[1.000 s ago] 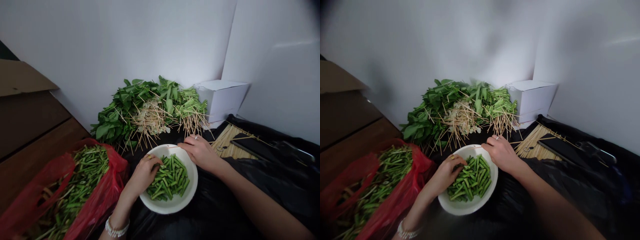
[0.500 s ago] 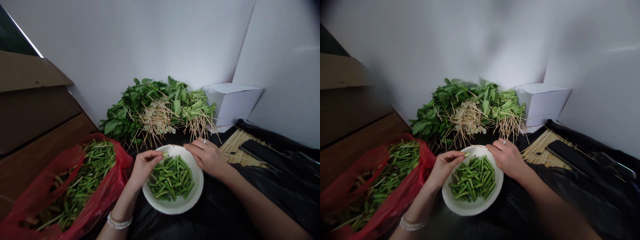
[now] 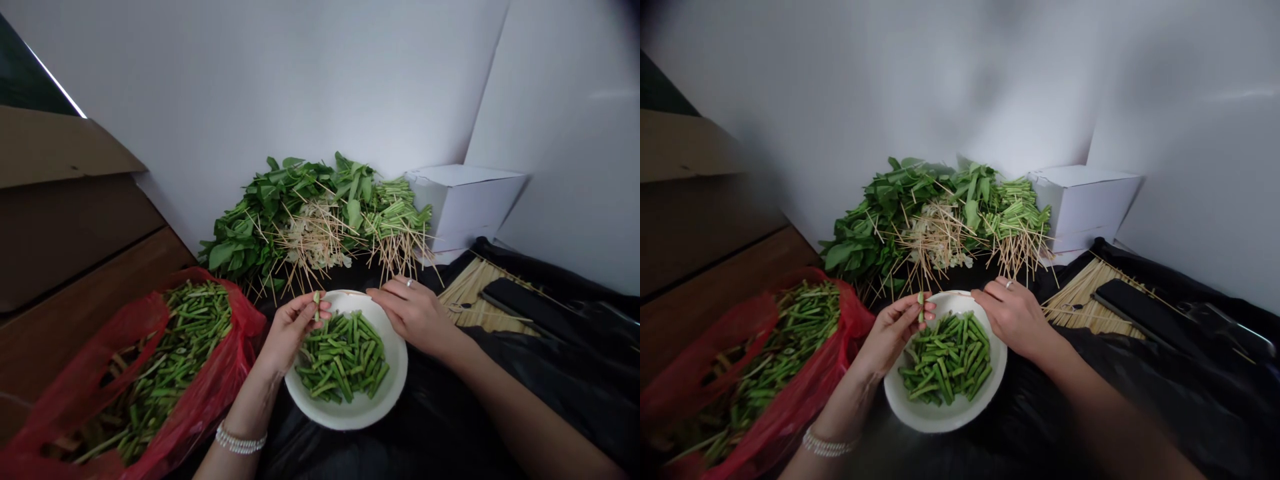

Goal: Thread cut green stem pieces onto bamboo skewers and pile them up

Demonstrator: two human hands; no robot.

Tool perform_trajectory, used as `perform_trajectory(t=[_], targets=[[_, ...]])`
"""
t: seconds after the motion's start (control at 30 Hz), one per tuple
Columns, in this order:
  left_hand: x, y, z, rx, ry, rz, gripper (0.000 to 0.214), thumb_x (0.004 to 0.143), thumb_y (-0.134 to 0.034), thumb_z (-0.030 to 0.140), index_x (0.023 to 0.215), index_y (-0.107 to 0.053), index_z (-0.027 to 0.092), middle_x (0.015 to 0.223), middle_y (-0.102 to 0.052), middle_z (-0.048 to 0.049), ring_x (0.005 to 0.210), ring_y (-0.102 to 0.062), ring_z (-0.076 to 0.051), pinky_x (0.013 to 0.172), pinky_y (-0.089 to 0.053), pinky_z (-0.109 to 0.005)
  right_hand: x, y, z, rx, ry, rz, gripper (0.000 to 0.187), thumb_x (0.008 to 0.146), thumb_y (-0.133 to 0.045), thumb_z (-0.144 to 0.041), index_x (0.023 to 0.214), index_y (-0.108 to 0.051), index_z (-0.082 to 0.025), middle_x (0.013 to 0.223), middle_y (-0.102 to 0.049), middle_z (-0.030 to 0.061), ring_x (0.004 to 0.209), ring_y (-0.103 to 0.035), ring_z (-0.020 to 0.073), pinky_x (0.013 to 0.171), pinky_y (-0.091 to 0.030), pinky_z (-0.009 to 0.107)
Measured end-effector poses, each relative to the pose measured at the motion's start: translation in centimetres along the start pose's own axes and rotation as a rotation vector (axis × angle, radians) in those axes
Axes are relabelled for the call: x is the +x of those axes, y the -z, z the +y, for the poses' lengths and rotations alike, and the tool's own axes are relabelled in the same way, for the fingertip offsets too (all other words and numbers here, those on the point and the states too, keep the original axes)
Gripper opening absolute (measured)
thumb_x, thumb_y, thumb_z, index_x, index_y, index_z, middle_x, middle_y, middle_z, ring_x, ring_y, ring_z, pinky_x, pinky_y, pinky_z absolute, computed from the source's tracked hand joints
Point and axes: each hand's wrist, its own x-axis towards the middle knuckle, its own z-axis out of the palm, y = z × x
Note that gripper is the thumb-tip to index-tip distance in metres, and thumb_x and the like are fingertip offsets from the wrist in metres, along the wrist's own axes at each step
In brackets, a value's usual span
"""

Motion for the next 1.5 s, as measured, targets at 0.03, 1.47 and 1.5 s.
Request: perform_trajectory(t=[0.03, 1.47, 1.5], targets=[[0.0, 0.0, 0.1, -0.019, 0.019, -0.014, 0.033, 0.077, -0.075, 0.035, 0.105, -0.073, 0.017, 0.098, -0.076, -0.0089, 0.08, -0.069, -0.016, 0.071, -0.054, -0.027, 0.0, 0.0, -0.1, 0.0, 0.005, 0.006, 0.027, 0.095, -0.046, -0.019, 0.109, -0.068, -0.014, 0.085, -0.064, 0.0085, 0.081, -0.054, 0.0191, 0.074, -0.048, 0.034], [-0.1, -0.3, 0.1, -0.123, 0.066, 0.088, 0.028, 0.059, -0.088, 0.022, 0.084, -0.077, 0.015, 0.077, -0.078, -0.0059, 0.067, -0.071, -0.012, 0.065, -0.054, -0.018, 0.1, 0.4, -2.0, -0.051, 0.092, 0.012, 0.025, 0.096, -0.046, -0.019, 0.109, -0.066, -0.016, 0.079, -0.061, 0.0033, 0.063, -0.055, 0.012, 0.057, -0.042, 0.024], [0.0, -0.3, 0.1, -0.129, 0.065, 0.096, 0.028, 0.057, -0.089, 0.022, 0.082, -0.077, 0.015, 0.075, -0.078, -0.0056, 0.066, -0.07, -0.011, 0.064, -0.053, -0.017, 0.1, 0.5, -2.1, -0.051, 0.096, 0.011, 0.025, 0.096, -0.045, -0.018, 0.109, -0.066, -0.016, 0.08, -0.061, 0.0036, 0.064, -0.055, 0.0121, 0.057, -0.043, 0.024]])
